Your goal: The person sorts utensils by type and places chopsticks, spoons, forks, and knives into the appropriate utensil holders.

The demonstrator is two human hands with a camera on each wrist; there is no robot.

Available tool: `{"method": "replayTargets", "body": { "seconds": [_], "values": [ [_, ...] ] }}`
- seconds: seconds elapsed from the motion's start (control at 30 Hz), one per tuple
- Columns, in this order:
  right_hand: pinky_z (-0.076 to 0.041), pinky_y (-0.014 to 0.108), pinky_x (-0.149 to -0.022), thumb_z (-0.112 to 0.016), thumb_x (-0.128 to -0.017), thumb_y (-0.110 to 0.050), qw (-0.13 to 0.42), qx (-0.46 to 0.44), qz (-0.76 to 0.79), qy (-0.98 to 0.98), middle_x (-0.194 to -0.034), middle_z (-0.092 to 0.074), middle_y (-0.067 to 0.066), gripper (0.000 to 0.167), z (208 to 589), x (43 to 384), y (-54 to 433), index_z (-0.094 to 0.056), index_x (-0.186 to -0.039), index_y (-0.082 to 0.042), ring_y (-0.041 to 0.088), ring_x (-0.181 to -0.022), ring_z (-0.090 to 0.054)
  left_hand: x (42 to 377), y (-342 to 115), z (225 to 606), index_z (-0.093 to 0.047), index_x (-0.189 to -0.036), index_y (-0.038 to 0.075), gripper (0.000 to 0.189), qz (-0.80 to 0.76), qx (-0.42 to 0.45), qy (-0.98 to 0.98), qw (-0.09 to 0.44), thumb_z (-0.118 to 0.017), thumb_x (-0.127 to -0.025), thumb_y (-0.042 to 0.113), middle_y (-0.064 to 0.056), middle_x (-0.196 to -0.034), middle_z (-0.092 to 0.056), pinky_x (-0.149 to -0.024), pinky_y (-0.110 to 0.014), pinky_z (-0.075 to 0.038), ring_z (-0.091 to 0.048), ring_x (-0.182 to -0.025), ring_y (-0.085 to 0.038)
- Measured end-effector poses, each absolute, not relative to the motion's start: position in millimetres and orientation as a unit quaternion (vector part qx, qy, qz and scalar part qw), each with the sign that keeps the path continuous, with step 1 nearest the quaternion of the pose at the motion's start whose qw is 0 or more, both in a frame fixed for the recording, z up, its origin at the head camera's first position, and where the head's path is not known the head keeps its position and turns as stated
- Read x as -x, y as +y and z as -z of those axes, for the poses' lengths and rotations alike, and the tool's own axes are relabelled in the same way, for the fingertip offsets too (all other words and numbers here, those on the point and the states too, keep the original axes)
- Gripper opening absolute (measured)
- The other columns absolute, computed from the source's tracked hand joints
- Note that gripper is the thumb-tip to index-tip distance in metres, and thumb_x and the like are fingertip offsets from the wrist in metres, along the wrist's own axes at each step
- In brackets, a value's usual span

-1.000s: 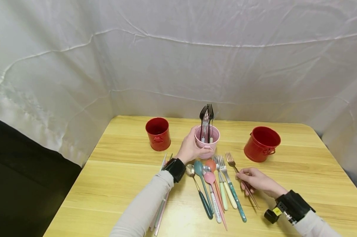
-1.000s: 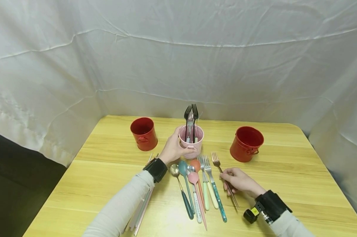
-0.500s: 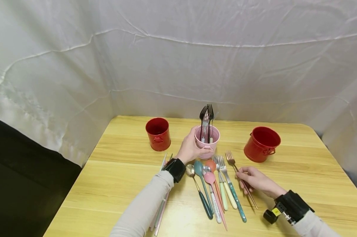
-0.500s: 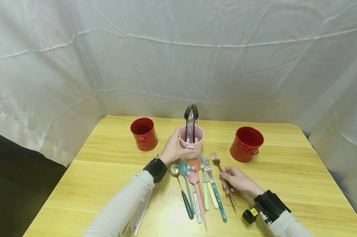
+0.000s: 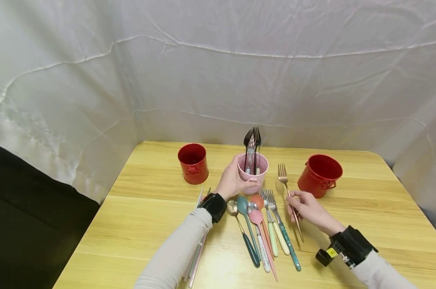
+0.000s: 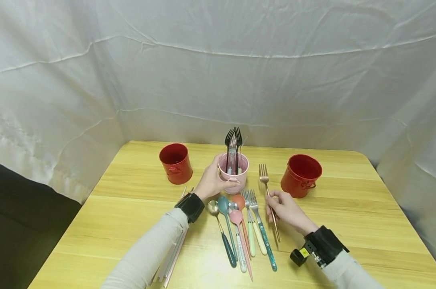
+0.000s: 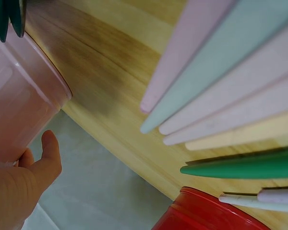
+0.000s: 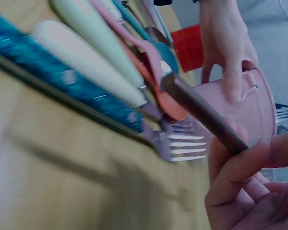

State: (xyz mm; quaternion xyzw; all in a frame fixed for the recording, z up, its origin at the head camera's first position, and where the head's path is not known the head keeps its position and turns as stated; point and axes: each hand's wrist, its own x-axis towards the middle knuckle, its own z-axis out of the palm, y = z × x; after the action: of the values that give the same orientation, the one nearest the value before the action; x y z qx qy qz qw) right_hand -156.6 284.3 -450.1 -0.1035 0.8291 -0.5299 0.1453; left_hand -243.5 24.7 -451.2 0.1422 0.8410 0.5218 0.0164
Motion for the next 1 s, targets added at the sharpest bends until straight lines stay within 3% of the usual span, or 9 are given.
{"method": "replayTargets", "body": {
  "seconds": [0.27, 0.6, 0.87, 1.0],
  "values": [
    [-0.053, 0.030, -0.053, -0.048, -0.107, -0.019, 0.061, 0.095, 0.527, 0.842, -0.071, -0.065, 0.009, 0.026, 425, 168, 267, -0.049, -0.112, 0.007, 0.019, -0.058, -0.065, 243, 25, 450, -0.035, -0.152, 0.020, 0.103, -0.521, -0.145, 0.841, 0.015, -0.095, -0.068, 0.021, -0.005, -0.147, -0.056, -0.116, -0.041, -0.043, -0.054, -0.136, -0.020],
    [-0.056, 0.026, -0.057, -0.047, -0.107, -0.019, -0.071, 0.113, 0.538, 0.832, -0.080, -0.067, 0.020, 0.023, 396, 187, 240, -0.051, -0.111, 0.004, 0.018, -0.065, -0.068, 244, 24, 451, -0.035, -0.152, 0.020, 0.103, -0.515, -0.145, 0.845, 0.010, -0.095, -0.068, 0.022, -0.005, -0.146, -0.057, -0.115, -0.041, -0.044, -0.054, -0.135, -0.020],
    [-0.055, 0.020, -0.058, -0.047, -0.107, -0.013, -0.167, 0.132, 0.581, 0.786, -0.077, -0.065, -0.003, 0.016, 379, 203, 221, -0.049, -0.111, 0.002, 0.004, -0.067, -0.065, 245, 25, 453, -0.035, -0.151, 0.019, 0.103, -0.512, -0.152, 0.845, 0.006, -0.095, -0.068, 0.021, -0.006, -0.144, -0.058, -0.114, -0.041, -0.045, -0.056, -0.133, -0.021],
    [-0.053, 0.017, -0.057, -0.048, -0.106, -0.012, -0.202, 0.134, 0.604, 0.759, -0.076, -0.065, -0.002, 0.011, 374, 211, 210, -0.050, -0.107, -0.001, 0.007, -0.065, -0.065, 246, 25, 454, -0.036, -0.151, 0.019, 0.103, -0.512, -0.152, 0.846, 0.004, -0.095, -0.068, 0.021, -0.006, -0.143, -0.059, -0.114, -0.041, -0.045, -0.056, -0.133, -0.021]
  ]
}}
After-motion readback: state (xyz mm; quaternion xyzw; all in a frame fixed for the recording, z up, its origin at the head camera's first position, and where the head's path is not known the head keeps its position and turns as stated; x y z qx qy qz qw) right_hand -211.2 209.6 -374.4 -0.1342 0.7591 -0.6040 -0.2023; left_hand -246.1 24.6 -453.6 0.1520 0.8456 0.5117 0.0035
